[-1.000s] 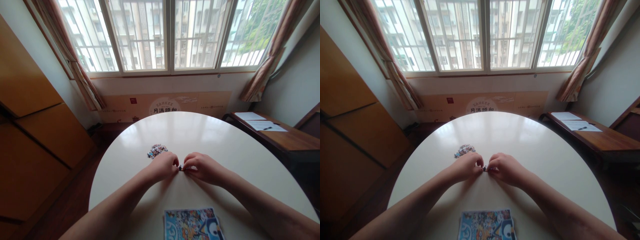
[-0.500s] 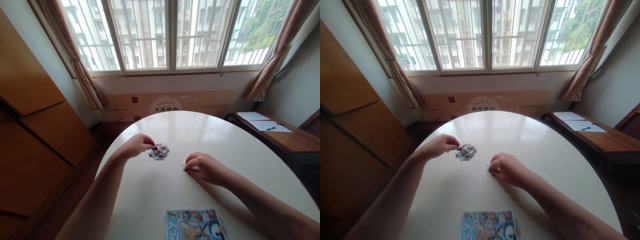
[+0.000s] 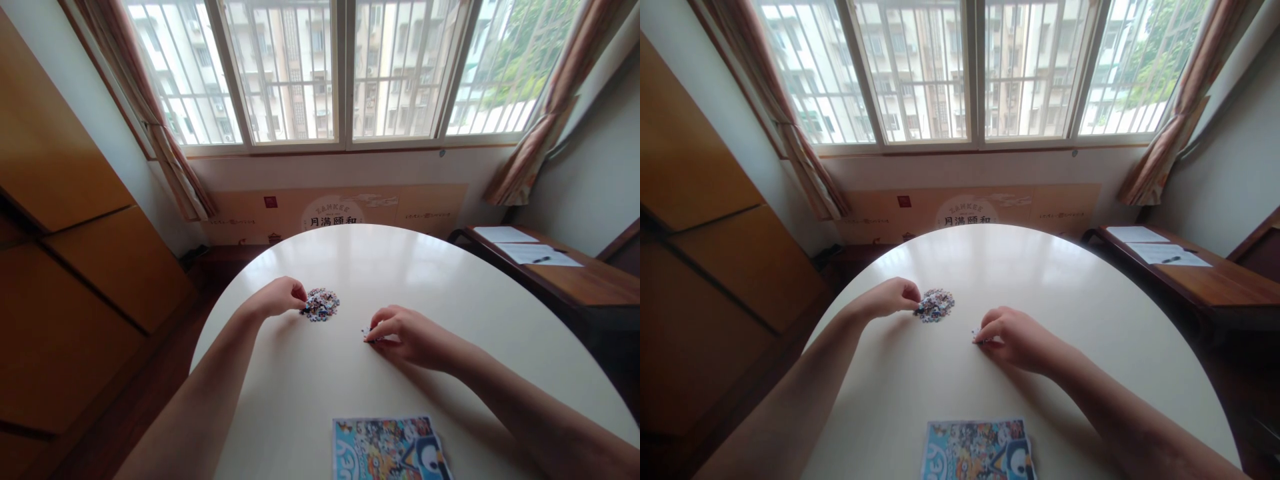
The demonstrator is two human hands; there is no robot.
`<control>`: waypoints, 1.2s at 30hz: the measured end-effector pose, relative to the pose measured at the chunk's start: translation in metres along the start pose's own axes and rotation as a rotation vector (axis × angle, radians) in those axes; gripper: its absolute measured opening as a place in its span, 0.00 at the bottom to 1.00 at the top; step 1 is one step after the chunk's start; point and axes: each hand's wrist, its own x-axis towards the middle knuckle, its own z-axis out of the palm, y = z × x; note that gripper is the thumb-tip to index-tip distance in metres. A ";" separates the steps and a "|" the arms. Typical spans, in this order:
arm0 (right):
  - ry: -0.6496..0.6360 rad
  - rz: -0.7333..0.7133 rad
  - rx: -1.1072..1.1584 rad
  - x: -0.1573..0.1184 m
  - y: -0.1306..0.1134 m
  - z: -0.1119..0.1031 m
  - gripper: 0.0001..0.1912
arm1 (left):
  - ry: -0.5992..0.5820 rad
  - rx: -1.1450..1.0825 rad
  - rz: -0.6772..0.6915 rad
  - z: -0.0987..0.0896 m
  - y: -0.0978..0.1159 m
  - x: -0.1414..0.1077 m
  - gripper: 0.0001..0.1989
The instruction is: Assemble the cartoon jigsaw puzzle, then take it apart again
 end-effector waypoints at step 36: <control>0.076 0.090 -0.130 0.001 -0.005 0.000 0.08 | 0.030 0.221 0.427 0.075 0.080 -0.027 0.10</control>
